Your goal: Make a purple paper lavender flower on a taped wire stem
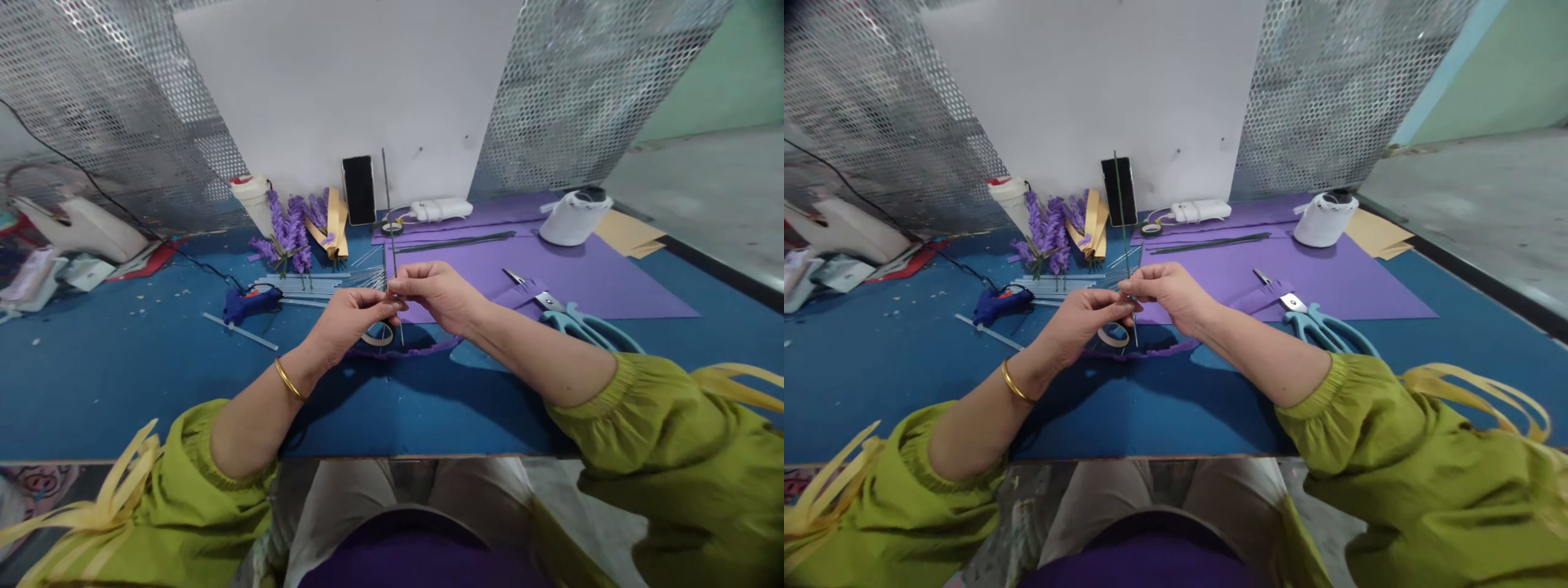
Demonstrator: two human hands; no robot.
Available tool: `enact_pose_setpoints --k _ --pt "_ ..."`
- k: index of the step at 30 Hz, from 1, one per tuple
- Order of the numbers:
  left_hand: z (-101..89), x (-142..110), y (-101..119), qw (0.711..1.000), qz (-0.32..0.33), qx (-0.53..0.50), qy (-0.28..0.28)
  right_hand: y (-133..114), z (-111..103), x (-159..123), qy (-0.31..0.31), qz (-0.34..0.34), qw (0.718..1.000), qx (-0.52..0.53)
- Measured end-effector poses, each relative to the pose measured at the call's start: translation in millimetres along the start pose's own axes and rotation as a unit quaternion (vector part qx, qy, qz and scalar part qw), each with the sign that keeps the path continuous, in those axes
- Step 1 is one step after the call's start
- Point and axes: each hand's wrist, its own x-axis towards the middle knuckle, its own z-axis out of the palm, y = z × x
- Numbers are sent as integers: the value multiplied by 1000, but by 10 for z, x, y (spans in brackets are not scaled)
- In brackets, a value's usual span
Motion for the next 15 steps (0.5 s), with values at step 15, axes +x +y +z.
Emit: enact_pose_setpoints --k 15 --pt "5 15 -42 999 10 -39 14 42 -13 32 22 -29 999 -24"
